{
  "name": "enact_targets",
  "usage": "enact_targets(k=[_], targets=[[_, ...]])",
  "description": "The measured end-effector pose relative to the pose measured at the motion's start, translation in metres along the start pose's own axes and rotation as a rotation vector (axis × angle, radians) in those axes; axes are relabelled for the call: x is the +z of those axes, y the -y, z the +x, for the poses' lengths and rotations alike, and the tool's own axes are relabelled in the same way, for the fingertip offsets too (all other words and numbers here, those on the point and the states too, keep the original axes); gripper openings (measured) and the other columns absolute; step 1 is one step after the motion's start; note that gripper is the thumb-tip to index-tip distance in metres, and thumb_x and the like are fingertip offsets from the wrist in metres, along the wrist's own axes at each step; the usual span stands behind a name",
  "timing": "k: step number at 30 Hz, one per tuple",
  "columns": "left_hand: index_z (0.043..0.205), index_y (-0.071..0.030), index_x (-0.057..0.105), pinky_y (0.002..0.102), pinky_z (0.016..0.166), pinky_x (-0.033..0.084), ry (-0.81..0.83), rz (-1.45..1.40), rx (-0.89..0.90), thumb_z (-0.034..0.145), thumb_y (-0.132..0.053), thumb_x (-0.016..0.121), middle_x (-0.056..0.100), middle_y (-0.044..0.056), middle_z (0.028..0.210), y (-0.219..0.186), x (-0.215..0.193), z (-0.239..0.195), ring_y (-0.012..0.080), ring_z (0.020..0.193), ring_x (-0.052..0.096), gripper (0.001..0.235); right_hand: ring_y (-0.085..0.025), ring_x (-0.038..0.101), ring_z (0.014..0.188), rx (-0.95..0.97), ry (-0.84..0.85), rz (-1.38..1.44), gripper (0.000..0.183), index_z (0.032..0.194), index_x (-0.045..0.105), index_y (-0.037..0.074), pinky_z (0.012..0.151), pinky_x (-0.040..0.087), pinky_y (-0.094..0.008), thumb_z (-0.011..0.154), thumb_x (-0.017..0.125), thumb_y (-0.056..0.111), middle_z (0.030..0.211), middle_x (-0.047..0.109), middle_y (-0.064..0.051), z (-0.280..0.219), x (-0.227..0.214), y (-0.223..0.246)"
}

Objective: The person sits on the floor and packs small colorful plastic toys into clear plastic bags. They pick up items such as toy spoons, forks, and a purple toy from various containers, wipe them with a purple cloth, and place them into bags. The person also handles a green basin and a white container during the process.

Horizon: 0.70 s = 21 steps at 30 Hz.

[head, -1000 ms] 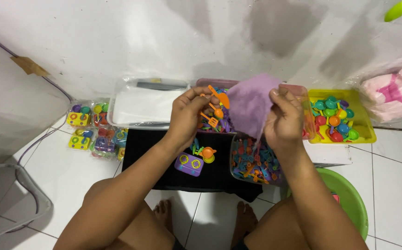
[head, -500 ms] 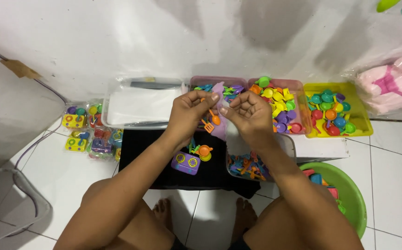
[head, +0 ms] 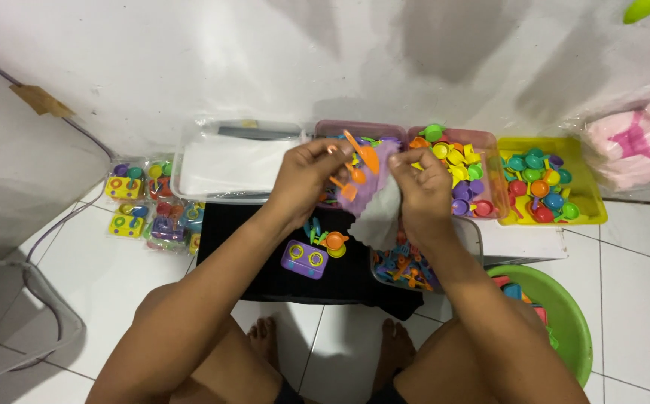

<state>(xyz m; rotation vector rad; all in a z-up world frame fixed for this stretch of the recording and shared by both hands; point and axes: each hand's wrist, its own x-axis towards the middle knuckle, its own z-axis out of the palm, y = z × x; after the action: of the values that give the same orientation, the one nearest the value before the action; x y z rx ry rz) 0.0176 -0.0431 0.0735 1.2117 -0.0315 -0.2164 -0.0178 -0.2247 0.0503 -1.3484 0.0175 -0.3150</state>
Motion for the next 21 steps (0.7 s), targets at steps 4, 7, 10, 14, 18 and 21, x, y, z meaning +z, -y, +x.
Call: enact_targets(k=[4,7,10,14,18,21], targets=[[0.106,-0.001,0.074,0.021,0.052,0.055,-0.184,-0.118,0.061,0.091,-0.015,0.076,0.073,0.013,0.081,-0.011,-0.001,0.0,0.0127,0.061,0.069,0.021,-0.014,0.071,0.069,0.127,-0.059,0.271,0.007,0.104,0.059,0.004,0.064,0.06,-0.025,0.102,0.062,0.01,0.079,0.069,-0.009,-0.004,0.009,0.004],[0.106,0.0,0.073,0.019,0.048,0.053,-0.215,-0.164,0.07,0.092,-0.013,0.073,0.071,0.013,0.077,-0.003,0.005,-0.008,0.0121,0.057,0.067,0.02,-0.013,0.07,0.068,0.193,0.057,0.125,0.01,0.1,0.061,0.003,0.06,0.06,-0.023,0.098,0.068,0.01,0.079,0.068,-0.007,-0.017,0.012,-0.017],[0.103,-0.001,0.073,0.017,0.045,0.05,-0.235,-0.149,0.095,0.093,-0.015,0.072,0.071,0.01,0.072,-0.002,0.004,-0.006,0.011,0.057,0.067,0.018,-0.01,0.068,0.068,0.121,0.097,-0.092,0.015,0.094,0.066,-0.002,0.059,0.057,-0.022,0.091,0.078,0.007,0.075,0.067,-0.007,-0.024,0.037,-0.008],[0.106,0.003,0.07,0.018,0.055,0.055,-0.278,-0.157,0.229,0.095,-0.012,0.069,0.072,0.012,0.081,-0.027,-0.014,0.003,0.0108,0.061,0.067,0.019,-0.009,0.068,0.071,0.081,0.142,-0.112,0.015,0.096,0.065,-0.002,0.06,0.055,-0.022,0.091,0.078,0.003,0.079,0.068,-0.008,-0.021,0.027,-0.014],[0.109,0.006,0.069,0.023,0.064,0.057,-0.255,-0.25,0.289,0.095,-0.012,0.068,0.071,0.014,0.092,-0.051,-0.046,0.007,0.014,0.071,0.066,0.022,-0.01,0.066,0.084,0.126,0.238,-0.067,0.026,0.109,0.06,-0.002,0.077,0.056,-0.024,0.087,0.074,-0.005,0.092,0.066,-0.007,-0.024,0.03,-0.008],[0.111,0.006,0.068,0.028,0.072,0.055,-0.232,-0.285,0.274,0.096,-0.012,0.064,0.068,0.013,0.097,-0.069,-0.057,0.003,0.0151,0.078,0.063,0.024,-0.019,0.066,0.101,0.164,0.344,0.046,0.044,0.126,0.052,-0.003,0.095,0.056,-0.031,0.085,0.068,-0.01,0.111,0.064,-0.013,-0.028,0.055,-0.017]])
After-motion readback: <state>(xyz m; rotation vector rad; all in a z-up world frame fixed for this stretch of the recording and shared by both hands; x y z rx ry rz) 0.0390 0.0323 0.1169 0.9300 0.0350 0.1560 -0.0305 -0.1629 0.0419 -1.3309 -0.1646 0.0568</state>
